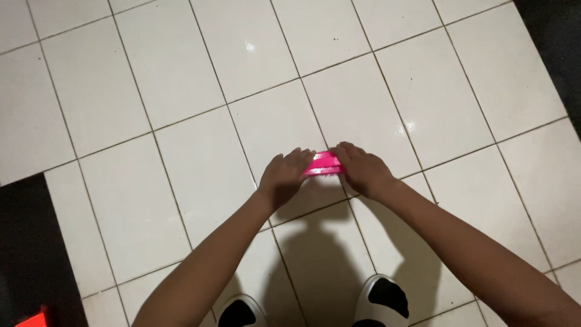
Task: The person scrubs a white tiled floor using a pink handheld brush. They move the brush back and forth across the tiles, focusing on the grout lines. An orange floor scraper lies on a black mat nearby.
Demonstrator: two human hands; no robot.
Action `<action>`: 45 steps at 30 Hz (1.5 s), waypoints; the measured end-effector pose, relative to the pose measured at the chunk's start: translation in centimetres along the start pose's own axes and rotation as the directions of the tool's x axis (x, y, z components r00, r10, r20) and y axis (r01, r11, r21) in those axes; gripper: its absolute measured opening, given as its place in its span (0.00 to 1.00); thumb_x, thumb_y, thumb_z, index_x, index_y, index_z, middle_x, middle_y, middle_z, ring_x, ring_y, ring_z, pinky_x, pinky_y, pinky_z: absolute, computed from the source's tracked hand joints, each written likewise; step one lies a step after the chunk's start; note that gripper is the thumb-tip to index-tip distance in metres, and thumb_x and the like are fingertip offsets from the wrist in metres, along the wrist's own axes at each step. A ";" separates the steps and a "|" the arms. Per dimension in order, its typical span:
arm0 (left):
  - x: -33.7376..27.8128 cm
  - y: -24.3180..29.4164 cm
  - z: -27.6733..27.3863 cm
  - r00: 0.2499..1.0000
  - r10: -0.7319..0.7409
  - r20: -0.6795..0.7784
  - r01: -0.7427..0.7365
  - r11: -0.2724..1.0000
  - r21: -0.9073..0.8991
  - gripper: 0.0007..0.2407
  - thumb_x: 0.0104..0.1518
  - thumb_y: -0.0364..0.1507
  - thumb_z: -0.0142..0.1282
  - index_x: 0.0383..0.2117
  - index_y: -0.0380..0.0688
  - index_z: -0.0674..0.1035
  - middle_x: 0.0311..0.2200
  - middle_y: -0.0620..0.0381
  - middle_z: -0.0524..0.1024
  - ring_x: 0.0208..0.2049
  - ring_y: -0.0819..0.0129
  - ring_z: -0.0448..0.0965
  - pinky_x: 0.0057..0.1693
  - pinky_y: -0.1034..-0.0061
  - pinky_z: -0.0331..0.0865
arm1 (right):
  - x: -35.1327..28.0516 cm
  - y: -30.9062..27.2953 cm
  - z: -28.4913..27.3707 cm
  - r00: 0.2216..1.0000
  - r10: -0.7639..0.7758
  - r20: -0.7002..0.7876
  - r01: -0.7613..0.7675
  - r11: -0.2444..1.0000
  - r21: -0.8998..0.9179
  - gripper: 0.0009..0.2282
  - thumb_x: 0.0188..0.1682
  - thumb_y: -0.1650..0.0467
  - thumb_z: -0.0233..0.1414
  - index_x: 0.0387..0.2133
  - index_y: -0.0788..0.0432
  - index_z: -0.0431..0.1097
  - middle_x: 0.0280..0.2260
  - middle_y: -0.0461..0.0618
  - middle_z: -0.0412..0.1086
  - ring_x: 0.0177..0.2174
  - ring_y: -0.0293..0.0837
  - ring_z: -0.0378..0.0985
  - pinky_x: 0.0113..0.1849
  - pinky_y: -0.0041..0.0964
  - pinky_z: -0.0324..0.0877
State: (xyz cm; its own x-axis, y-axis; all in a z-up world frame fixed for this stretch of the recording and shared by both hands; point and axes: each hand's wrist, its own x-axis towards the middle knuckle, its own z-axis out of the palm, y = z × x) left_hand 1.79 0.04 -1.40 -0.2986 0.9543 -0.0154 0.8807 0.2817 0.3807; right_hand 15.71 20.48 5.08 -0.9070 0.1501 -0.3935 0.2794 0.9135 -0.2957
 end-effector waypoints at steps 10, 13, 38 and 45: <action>4.7 -0.4 -2.7 0.992 -0.122 0.020 0.119 0.987 0.105 0.25 0.57 0.32 0.56 0.62 0.51 0.67 0.62 0.56 0.69 0.64 0.58 0.65 0.60 0.51 0.62 | 3.6 1.9 -0.7 0.988 -0.026 -0.151 0.013 0.996 -0.085 0.29 0.46 0.66 0.55 0.62 0.55 0.55 0.61 0.61 0.58 0.58 0.58 0.66 0.48 0.54 0.72; 3.3 -0.5 -2.1 0.996 -0.071 0.055 0.063 0.990 0.124 0.25 0.58 0.34 0.56 0.64 0.50 0.66 0.62 0.55 0.69 0.64 0.58 0.66 0.60 0.54 0.64 | 2.5 1.7 0.0 0.992 -0.017 -0.122 0.013 1.000 -0.028 0.27 0.48 0.66 0.54 0.61 0.54 0.56 0.61 0.60 0.59 0.57 0.59 0.68 0.48 0.54 0.73; 3.3 1.6 -1.3 1.000 -0.002 -0.023 0.000 0.998 -0.066 0.22 0.60 0.30 0.55 0.62 0.44 0.70 0.61 0.49 0.71 0.63 0.53 0.69 0.56 0.57 0.69 | 0.2 2.7 0.6 0.995 0.066 -0.075 -0.064 0.998 0.026 0.24 0.50 0.68 0.51 0.62 0.52 0.57 0.63 0.57 0.58 0.55 0.57 0.70 0.48 0.53 0.72; 7.1 0.4 0.3 0.995 -0.009 -0.099 0.009 1.000 0.005 0.23 0.55 0.24 0.56 0.61 0.40 0.70 0.61 0.47 0.72 0.61 0.51 0.70 0.55 0.60 0.70 | 2.2 3.8 -1.6 0.985 0.078 -0.155 -0.078 0.997 0.006 0.28 0.46 0.68 0.55 0.62 0.54 0.56 0.61 0.59 0.58 0.54 0.58 0.70 0.46 0.53 0.74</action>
State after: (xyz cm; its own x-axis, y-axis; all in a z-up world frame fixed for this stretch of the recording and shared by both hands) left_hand 0.15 7.00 -1.59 -0.3411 0.9372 0.0729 0.8797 0.2909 0.3762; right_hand 14.29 24.88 4.45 -0.9203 0.2777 -0.2755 0.3511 0.8969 -0.2689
